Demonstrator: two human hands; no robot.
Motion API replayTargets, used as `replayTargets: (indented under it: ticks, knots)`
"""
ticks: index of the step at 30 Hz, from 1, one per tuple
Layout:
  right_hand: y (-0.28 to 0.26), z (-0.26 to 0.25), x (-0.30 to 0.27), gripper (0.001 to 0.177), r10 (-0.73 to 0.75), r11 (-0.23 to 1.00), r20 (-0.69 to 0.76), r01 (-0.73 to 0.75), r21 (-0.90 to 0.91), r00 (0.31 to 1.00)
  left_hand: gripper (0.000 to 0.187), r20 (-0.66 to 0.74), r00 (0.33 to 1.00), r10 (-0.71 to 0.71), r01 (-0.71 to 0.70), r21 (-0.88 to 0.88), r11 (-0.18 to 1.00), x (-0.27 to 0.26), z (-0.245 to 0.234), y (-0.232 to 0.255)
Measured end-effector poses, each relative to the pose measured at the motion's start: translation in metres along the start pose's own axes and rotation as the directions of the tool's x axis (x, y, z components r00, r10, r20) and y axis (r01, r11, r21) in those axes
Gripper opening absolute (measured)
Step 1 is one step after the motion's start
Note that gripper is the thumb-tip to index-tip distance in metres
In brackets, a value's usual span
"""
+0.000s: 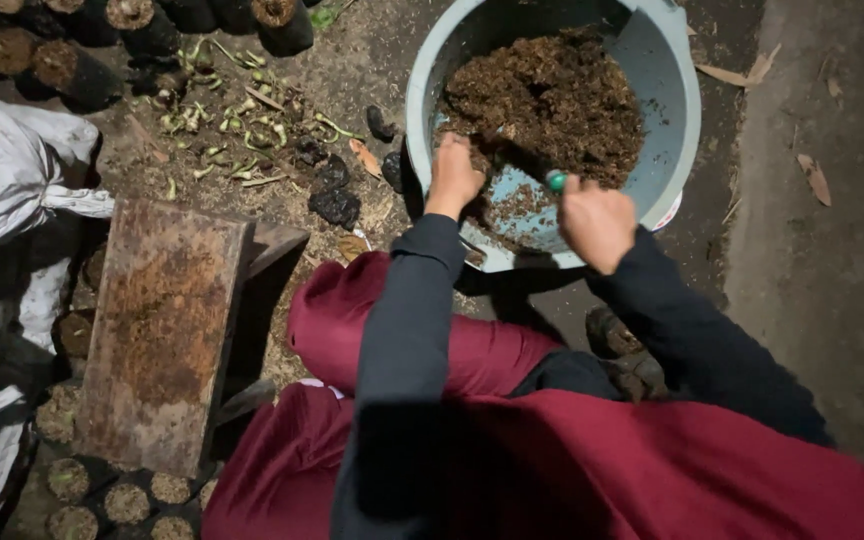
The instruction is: Filling small black polybags with potting soil using a hand trowel in a nursery setting.
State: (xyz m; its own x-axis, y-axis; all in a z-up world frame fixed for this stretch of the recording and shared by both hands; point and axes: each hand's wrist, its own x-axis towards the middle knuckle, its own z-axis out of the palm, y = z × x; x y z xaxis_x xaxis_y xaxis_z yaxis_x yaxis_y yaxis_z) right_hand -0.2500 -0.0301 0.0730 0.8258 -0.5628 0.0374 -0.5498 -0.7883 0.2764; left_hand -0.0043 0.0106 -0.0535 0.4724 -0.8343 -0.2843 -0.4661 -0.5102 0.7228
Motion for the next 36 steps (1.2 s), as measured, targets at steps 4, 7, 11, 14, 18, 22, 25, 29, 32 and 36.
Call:
replayTargets:
  ticks: [4,7,11,14,18,22,25,29,32,36]
  knots:
    - [0.039,-0.003,-0.012,0.029,0.104,0.99,0.105,-0.113,0.081,0.989,0.042,0.024,0.998,-0.052,0.05,0.056,0.997,-0.017,-0.027,0.002]
    - [0.062,0.031,0.0,0.033,0.189,0.955,0.275,-0.242,0.171,0.943,0.044,0.019,0.999,-0.049,0.047,0.116,0.992,-0.014,-0.027,-0.001]
    - [0.057,0.129,0.022,0.035,0.089,0.926,0.487,-0.253,0.282,0.869,0.054,-0.002,1.0,-0.021,0.021,-0.027,0.999,-0.008,-0.035,0.002]
    - [0.047,0.18,0.032,0.038,-0.044,0.937,0.527,-0.148,0.317,0.849,0.054,-0.066,0.998,-0.008,0.003,-0.071,0.997,-0.019,-0.069,0.045]
    - [0.026,0.221,0.046,0.015,-0.128,0.947,0.319,0.02,0.32,0.939,0.059,-0.231,0.966,0.114,-0.128,-0.05,0.99,-0.02,-0.082,0.066]
    - [0.016,0.276,0.058,0.02,-0.112,0.931,0.19,0.036,0.364,0.975,0.057,-0.249,0.962,0.115,-0.154,-0.142,0.978,-0.035,-0.112,0.098]
    - [0.015,0.277,0.049,0.023,-0.145,0.902,0.143,0.072,0.425,0.979,0.056,-0.258,0.959,0.118,-0.157,-0.139,0.978,-0.038,-0.115,0.098]
    - [0.008,0.275,0.037,0.014,-0.326,0.847,0.293,0.14,0.512,0.899,0.056,-0.322,0.93,0.178,-0.2,-0.036,0.979,-0.03,-0.107,0.086]
    - [-0.009,0.248,0.017,0.02,-0.276,0.865,0.426,0.03,0.5,0.862,0.056,-0.291,0.945,0.151,-0.173,-0.05,0.984,-0.031,-0.108,0.086]
    - [-0.003,0.192,0.011,0.007,-0.363,0.801,0.462,0.017,0.598,0.809,0.057,-0.275,0.954,0.12,-0.136,-0.042,0.99,-0.023,-0.104,0.081]
